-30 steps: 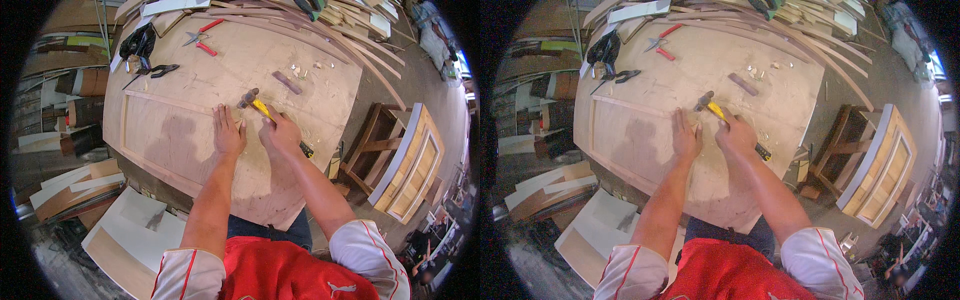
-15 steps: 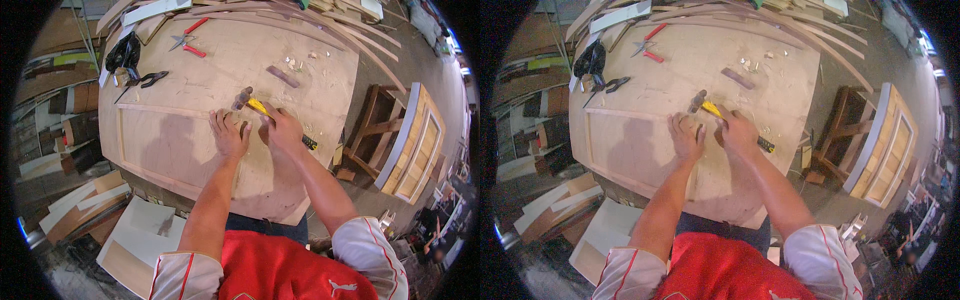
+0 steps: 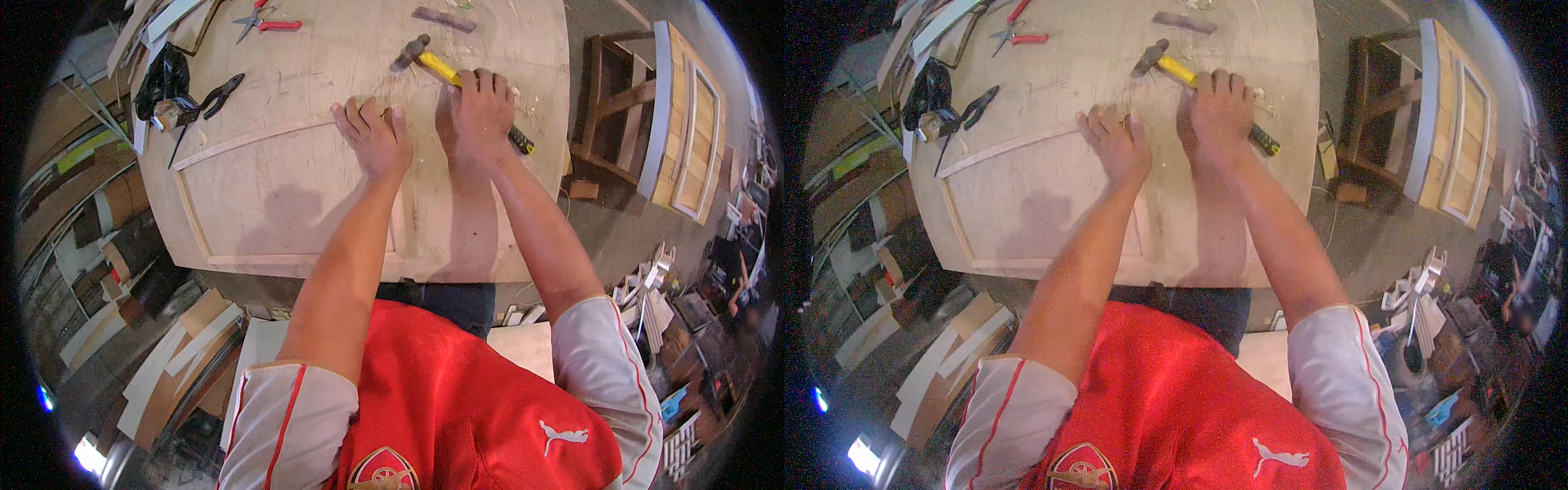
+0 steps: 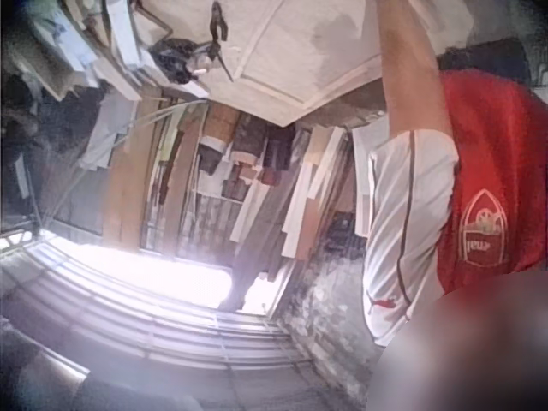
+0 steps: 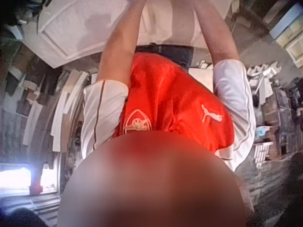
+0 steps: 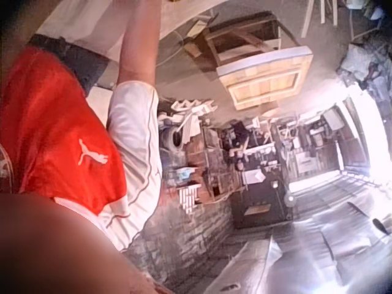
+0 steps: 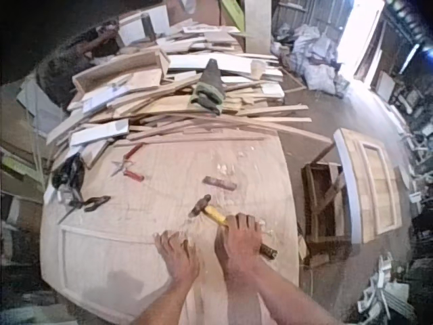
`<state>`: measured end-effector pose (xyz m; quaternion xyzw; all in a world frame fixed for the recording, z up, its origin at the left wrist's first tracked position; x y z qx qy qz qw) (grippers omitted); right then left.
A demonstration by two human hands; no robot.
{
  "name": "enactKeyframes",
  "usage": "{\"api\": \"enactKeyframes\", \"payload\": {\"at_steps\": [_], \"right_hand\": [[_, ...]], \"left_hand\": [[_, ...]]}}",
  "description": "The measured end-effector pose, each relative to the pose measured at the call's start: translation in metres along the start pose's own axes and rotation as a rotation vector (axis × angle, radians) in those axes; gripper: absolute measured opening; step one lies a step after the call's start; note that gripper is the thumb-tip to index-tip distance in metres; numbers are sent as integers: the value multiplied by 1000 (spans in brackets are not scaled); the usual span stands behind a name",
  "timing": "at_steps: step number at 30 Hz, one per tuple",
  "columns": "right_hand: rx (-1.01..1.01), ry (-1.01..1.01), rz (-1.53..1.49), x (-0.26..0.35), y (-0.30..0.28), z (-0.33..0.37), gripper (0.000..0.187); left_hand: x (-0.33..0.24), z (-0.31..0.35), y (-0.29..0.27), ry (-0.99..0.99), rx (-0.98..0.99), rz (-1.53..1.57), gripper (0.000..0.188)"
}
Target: The person assembles a wooden frame by positioning wooden strips on a board, hammering nails into the joints with a hammer, and lifting the assembled frame.
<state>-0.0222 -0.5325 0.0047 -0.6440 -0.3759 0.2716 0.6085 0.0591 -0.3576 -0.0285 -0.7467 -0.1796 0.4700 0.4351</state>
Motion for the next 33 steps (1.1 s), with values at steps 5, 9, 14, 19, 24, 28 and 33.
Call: {"api": "enactKeyframes", "payload": {"at_steps": [5, 9, 14, 19, 24, 28, 33], "right_hand": [[97, -108, -224, 16, -26, 102, 30], [522, -364, -570, 63, -49, 217, 46], [392, -527, -535, 90, -33, 252, 50], [263, -567, -553, 90, -24, 250, 44], [258, -607, -535, 89, -26, 243, 36], [235, -590, -568, 91, -23, 244, 35], [292, -597, -594, 89, -16, 251, 42]], "left_hand": [[0, -1, -2, 18, -19, 11, 54], [2, 2, -1, -28, -16, -16, 53], [2, 3, -3, -20, -12, 2, 54], [0, 2, -6, -22, 35, 8, 55], [1, 1, -10, 4, 47, 10, 54], [3, 2, -9, 30, 41, 0, 54], [5, 8, -13, 53, 83, -11, 53]]}}
Point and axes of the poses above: each hand's wrist, its own z-axis away from the middle knuckle, its own y-axis out of the palm, x = y × z, the point moved 2 cm from there along -z, towards the middle knuckle, and after that the axes turned 6 degrees about z, right-handed, at the moved point
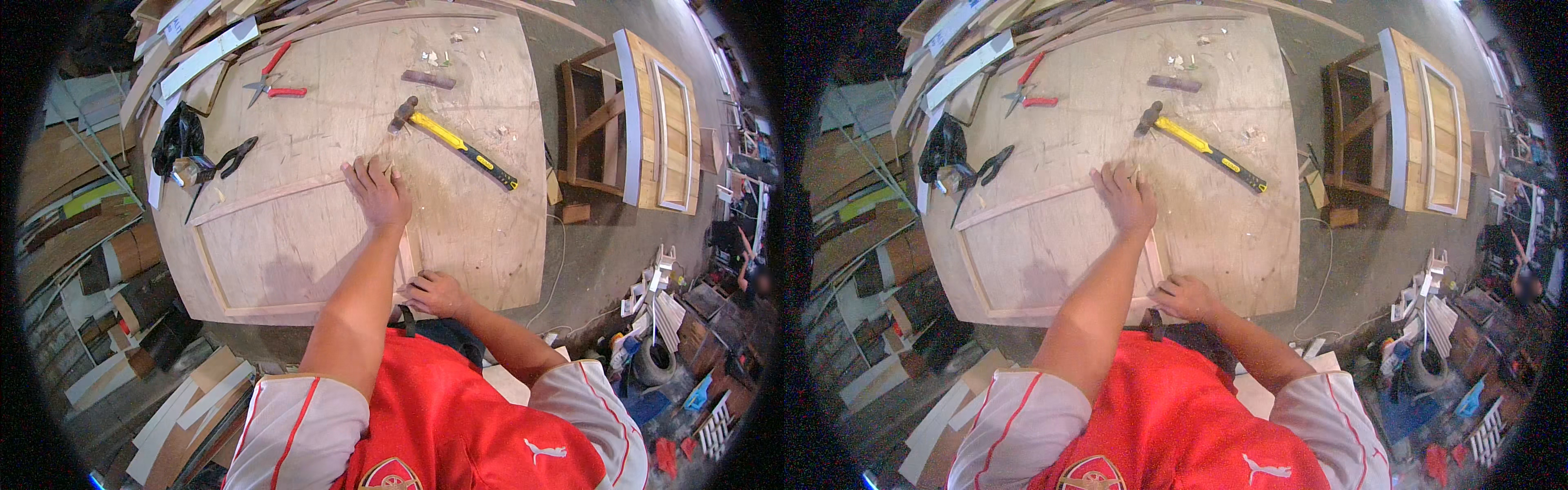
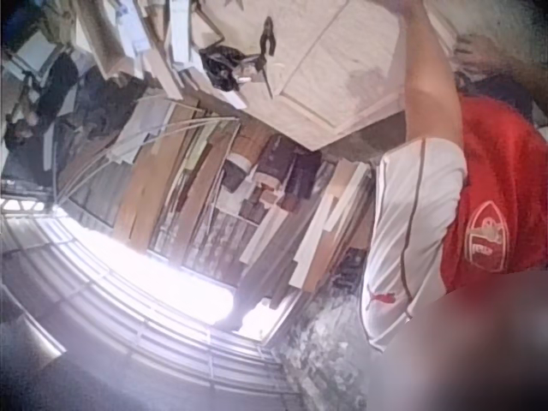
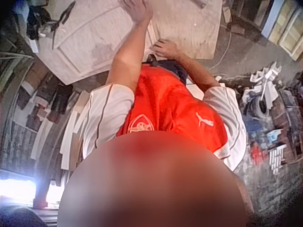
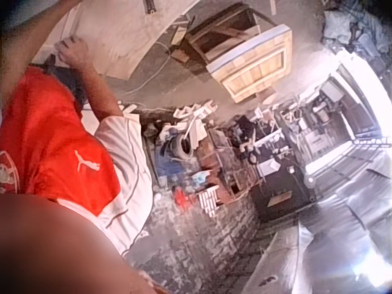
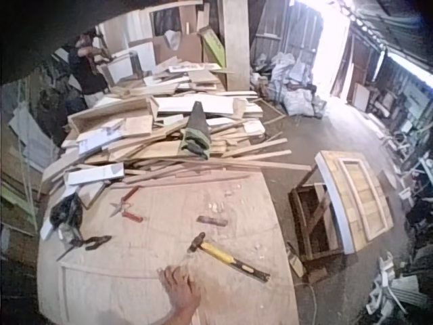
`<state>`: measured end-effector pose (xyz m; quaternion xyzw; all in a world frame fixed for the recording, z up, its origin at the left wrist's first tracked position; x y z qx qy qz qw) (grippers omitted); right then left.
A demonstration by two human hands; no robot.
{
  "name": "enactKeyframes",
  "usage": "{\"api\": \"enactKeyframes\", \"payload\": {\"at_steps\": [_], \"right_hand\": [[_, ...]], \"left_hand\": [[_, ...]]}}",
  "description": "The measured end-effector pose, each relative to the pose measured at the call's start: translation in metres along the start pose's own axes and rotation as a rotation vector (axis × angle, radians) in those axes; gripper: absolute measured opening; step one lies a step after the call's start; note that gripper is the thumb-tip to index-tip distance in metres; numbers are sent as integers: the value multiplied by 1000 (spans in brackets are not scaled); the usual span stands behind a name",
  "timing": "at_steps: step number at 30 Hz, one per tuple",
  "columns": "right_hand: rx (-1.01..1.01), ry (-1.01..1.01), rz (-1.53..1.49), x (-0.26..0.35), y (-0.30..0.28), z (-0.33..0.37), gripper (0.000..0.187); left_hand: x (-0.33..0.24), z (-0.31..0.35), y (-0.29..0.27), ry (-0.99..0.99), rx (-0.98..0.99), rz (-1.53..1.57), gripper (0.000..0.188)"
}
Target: The person assembles a wooden frame by positioning wooden strips on a board, hammering nails into the joints with a hammer, and lifting the assembled frame.
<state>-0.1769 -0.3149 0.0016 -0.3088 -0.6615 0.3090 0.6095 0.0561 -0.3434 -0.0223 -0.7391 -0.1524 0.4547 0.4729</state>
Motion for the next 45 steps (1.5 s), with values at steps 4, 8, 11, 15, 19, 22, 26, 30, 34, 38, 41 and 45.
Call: {"api": "enactKeyframes", "payload": {"at_steps": [4, 8, 11, 15, 19, 22, 26, 30, 34, 38, 41, 45], "right_hand": [[121, 26, -28, -6, -1, 3, 47], [187, 42, -65, -13, -11, -7, 51], [156, 34, -76, -13, -6, -8, 49], [152, 33, -95, -7, -6, -11, 48], [157, 58, -100, -11, -9, -1, 49], [212, 106, -119, -12, -9, -3, 49], [242, 88, -103, -10, -10, -10, 47], [240, 100, -100, -10, -13, -11, 46], [287, 167, -117, -14, -19, -8, 44], [170, 64, -97, -11, -7, -13, 42], [104, 38, -99, -13, -8, -13, 42], [95, 34, -95, -16, -7, -10, 42]], "left_hand": [[-1, -3, -4, -4, 54, -22, 51], [0, -10, 0, -23, 20, -42, 48], [-1, -10, 1, -34, -30, -21, 45], [12, -7, 3, -40, -41, -42, 43], [-4, -4, 6, -106, 10, -28, 50], [-7, -5, -2, -130, 32, 14, 51], [-5, -6, -9, -138, 36, 34, 49], [-6, -9, -3, -140, -6, 15, 51], [-10, -9, 2, -159, 100, 81, 54], [3, -8, -9, -125, 7, 45, 58], [-2, -7, -9, -102, 13, 50, 66], [-12, -12, -7, -192, 114, -76, 77]]}}
Point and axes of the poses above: each hand's wrist, its own z-axis away from the middle knuckle, its own y-axis out of the palm, x = y × z, the point moved 2 cm from there along -z, towards the middle knuckle, and after that the axes turned 6 degrees about z, right-handed, at the moved point
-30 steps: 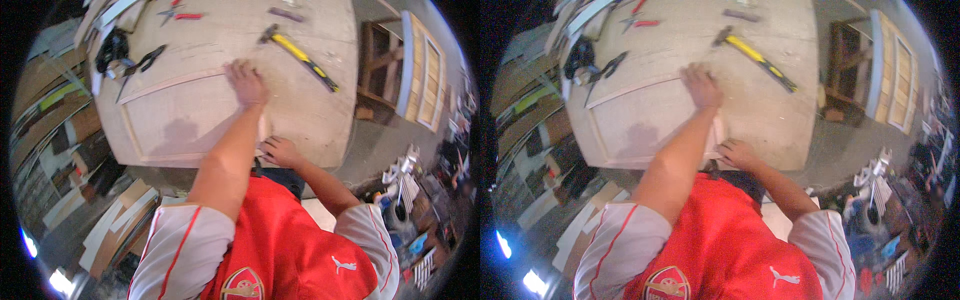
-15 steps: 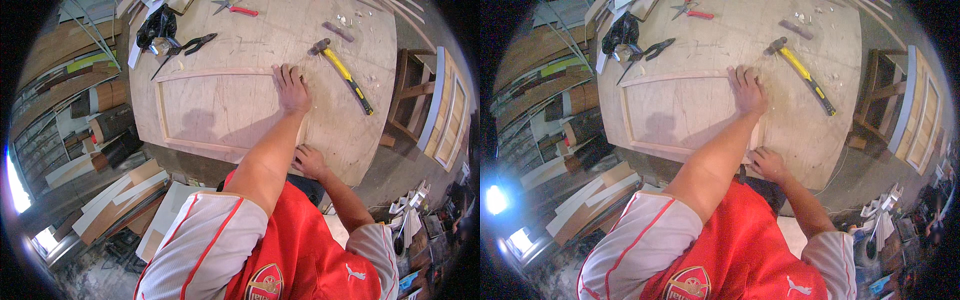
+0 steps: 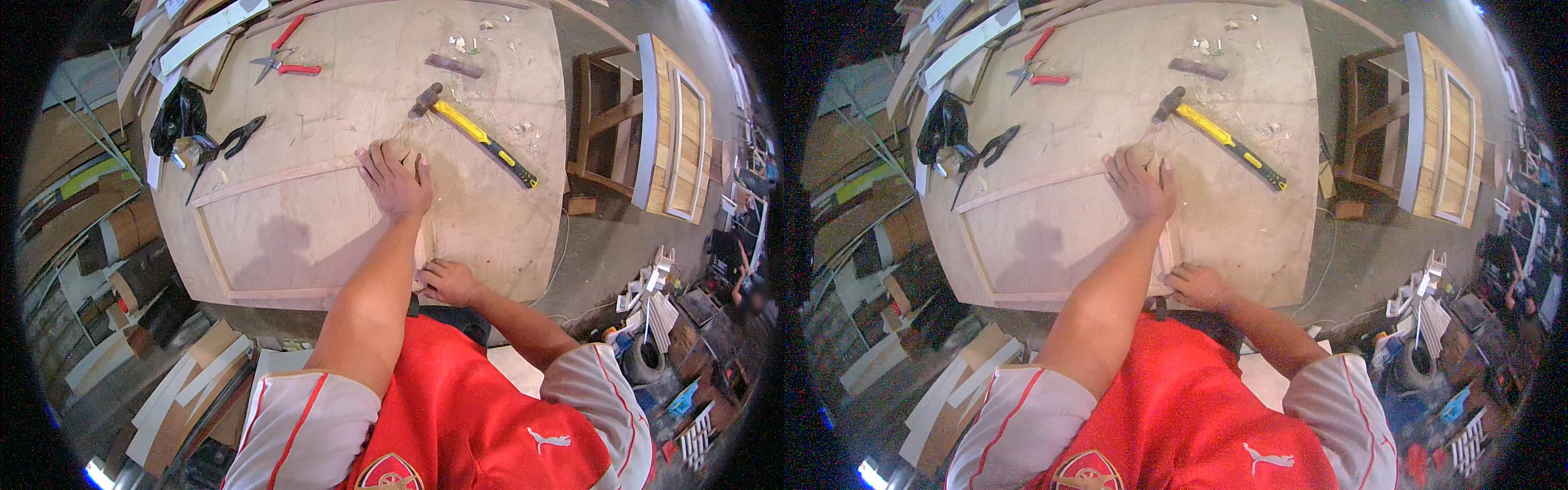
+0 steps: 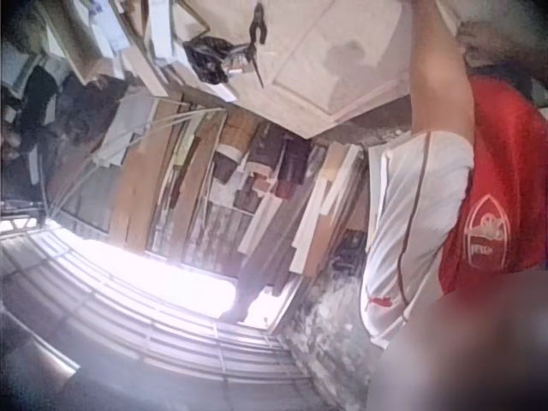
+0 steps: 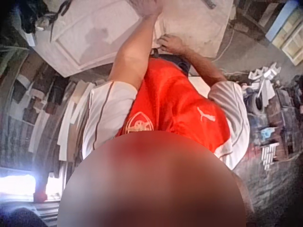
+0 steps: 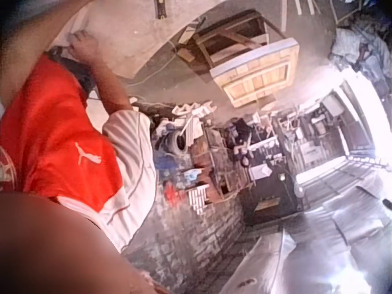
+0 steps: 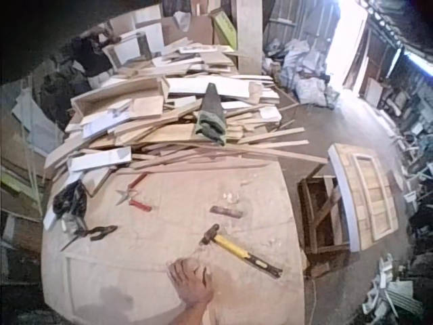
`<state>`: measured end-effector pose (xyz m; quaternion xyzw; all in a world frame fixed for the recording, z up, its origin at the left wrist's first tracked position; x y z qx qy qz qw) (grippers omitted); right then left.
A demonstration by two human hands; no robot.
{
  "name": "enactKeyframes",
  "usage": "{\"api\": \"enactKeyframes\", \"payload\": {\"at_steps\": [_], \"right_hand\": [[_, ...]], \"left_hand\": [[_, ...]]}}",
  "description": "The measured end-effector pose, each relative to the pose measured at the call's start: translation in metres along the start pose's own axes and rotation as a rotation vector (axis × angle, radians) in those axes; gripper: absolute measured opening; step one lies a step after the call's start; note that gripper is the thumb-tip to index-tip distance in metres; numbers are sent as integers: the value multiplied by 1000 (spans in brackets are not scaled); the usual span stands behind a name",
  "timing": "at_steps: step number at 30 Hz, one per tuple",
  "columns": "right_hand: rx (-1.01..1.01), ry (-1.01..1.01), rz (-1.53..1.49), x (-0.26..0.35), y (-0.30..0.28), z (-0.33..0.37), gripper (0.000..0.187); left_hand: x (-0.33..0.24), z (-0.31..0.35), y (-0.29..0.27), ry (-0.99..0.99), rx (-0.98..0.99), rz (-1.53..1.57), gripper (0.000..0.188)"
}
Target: The person assembles a wooden frame by positioning wooden strips on a board, hammering nails into the joints with a hammer, and lifting the assembled frame.
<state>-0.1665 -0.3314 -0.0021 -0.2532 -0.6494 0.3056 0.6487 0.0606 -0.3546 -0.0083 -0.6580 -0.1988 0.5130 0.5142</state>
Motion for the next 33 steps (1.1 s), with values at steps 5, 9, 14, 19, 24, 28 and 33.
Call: {"api": "enactKeyframes", "payload": {"at_steps": [5, 9, 14, 19, 24, 28, 33], "right_hand": [[79, 12, -31, -1, 3, -1, 45], [139, 24, -42, -1, -5, -3, 48], [120, 85, -99, -7, -61, -25, 49], [-330, 364, 419, -87, -143, -68, 47], [-143, 656, 441, -143, -181, -106, 45], [-141, 508, 400, -157, -200, -117, 39], [46, 485, 283, -171, -233, -136, 50]], "left_hand": [[1, 0, 2, -43, 10, -86, 74], [7, 1, 10, -44, 15, -38, 65], [10, 1, 7, 18, -54, 5, 52], [11, 0, 3, 13, -53, 56, 50], [10, -1, 8, -5, -39, 84, 52], [13, 2, 8, -7, -45, 94, 53], [9, 1, 5, -48, 18, 102, 53]]}}
Point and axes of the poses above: each hand's wrist, its own z-axis away from the middle knuckle, its own y-axis out of the palm, x = y × z, the point moved 2 cm from there along -z, towards the middle knuckle, and after that the axes turned 6 degrees about z, right-handed, at the moved point
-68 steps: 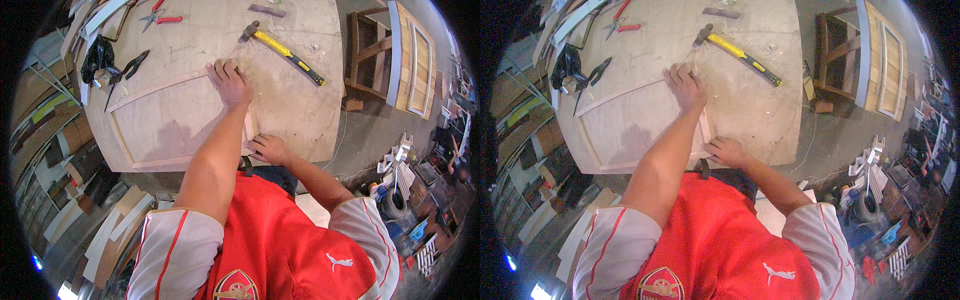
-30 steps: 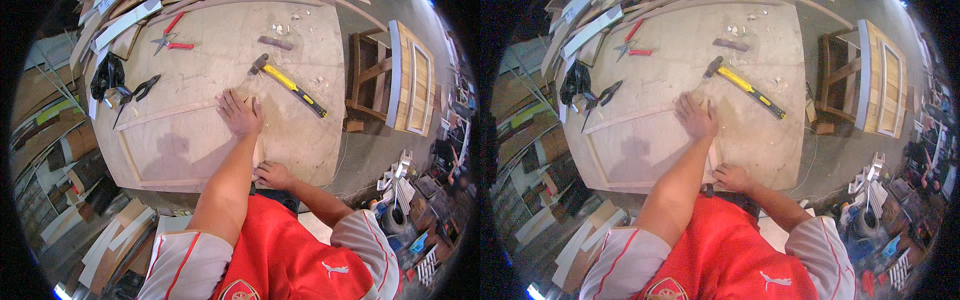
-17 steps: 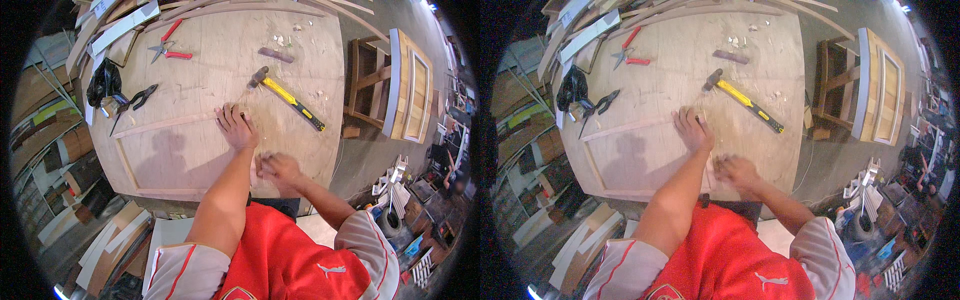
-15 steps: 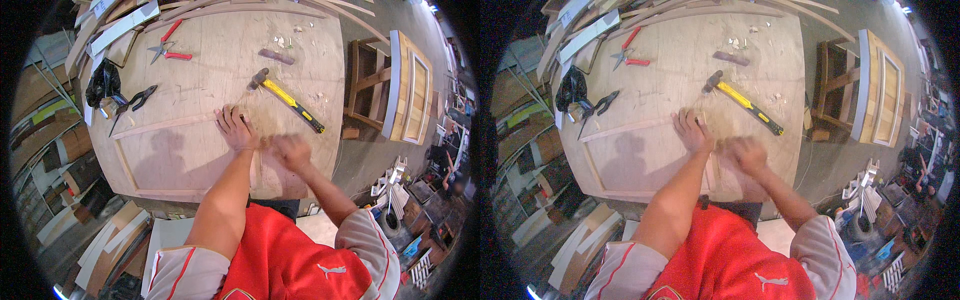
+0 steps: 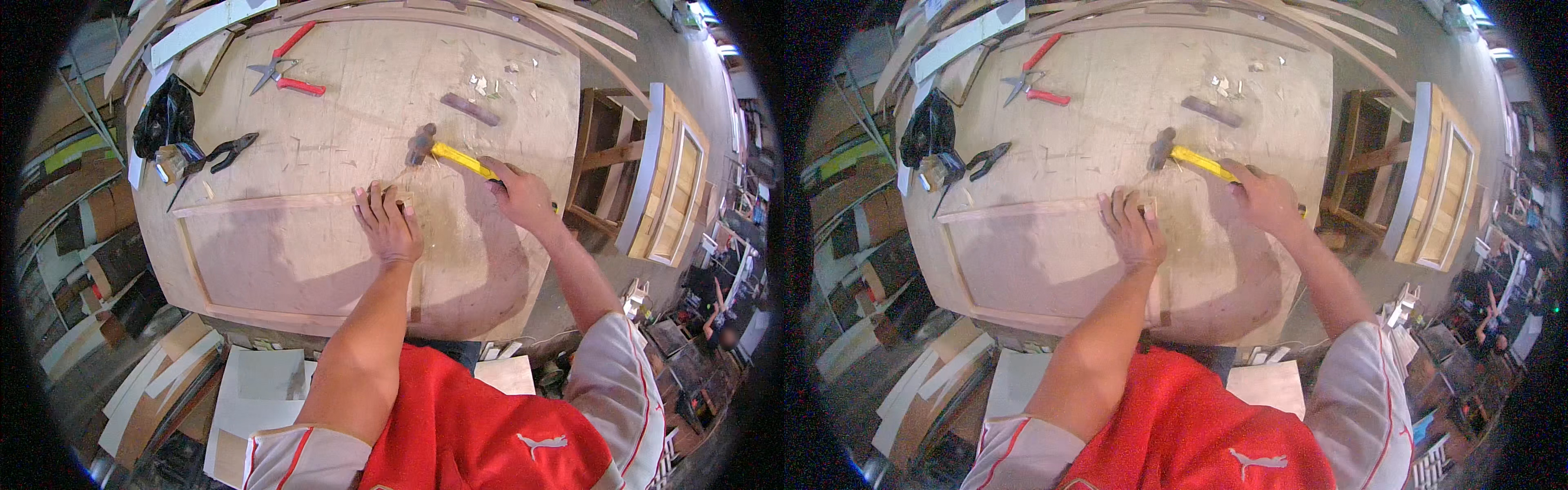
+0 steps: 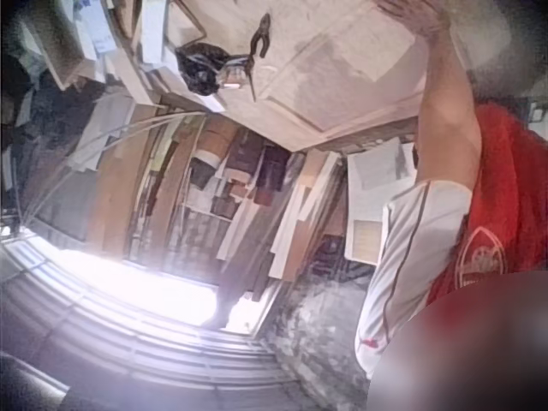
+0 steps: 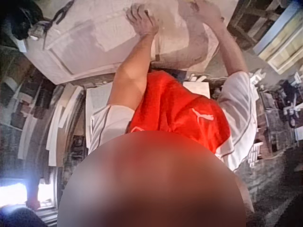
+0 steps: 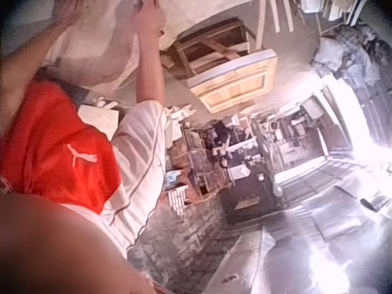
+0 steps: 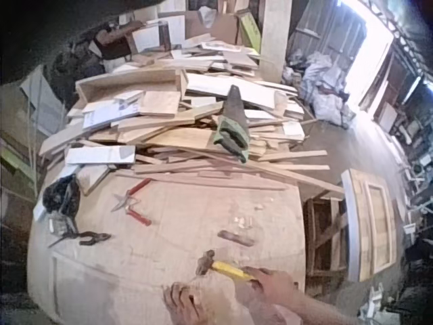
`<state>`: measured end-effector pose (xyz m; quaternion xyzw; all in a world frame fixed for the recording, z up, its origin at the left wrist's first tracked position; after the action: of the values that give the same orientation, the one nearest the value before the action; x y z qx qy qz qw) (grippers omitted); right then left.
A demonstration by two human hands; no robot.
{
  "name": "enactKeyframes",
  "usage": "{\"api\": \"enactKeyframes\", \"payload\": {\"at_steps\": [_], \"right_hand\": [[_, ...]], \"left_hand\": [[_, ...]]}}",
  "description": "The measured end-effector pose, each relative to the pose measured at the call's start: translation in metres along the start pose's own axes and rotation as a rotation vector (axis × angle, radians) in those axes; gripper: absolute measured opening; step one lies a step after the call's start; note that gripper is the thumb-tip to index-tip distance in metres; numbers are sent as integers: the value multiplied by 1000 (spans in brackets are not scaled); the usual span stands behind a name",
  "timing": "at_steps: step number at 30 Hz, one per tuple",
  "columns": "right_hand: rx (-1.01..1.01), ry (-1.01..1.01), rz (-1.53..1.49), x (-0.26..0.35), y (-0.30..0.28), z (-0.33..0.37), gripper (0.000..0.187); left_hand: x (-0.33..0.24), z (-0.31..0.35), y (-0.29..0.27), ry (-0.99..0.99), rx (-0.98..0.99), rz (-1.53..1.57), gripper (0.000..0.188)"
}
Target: The person assembles a wooden frame by positioning wooden strips on a board, hammering nails into the joints with a hammer, and lifting the assembled frame.
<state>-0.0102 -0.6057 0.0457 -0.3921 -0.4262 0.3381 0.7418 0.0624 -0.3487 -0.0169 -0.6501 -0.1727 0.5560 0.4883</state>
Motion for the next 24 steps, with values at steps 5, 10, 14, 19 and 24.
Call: {"api": "enactKeyframes", "payload": {"at_steps": [5, 10, 14, 19, 24], "right_hand": [[56, -160, 35, -16, -4, -31, 55], [111, -99, 54, -17, 7, -20, 56], [136, -161, -24, -8, 2, -17, 57], [104, -126, 2, -6, 2, -13, 59], [98, -61, -63, -12, 7, -16, 53]], "left_hand": [[4, 1, 0, -7, 19, -16, 53], [6, 2, 4, 3, 24, -16, 53], [5, 3, 4, -4, -12, -39, 52], [7, 4, 7, -15, -31, -38, 52], [4, 2, 4, -28, 28, -32, 53]]}}
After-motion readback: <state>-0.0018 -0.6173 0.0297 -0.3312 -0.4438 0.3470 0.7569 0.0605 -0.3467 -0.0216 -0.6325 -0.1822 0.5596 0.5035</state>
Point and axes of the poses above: each hand's wrist, its own z-axis away from the middle knuckle, its own y-axis out of the palm, x = y × z, the point moved 2 cm from there along -z, towards the middle knuckle, and after that the axes turned 6 degrees about z, right-handed, at the moved point
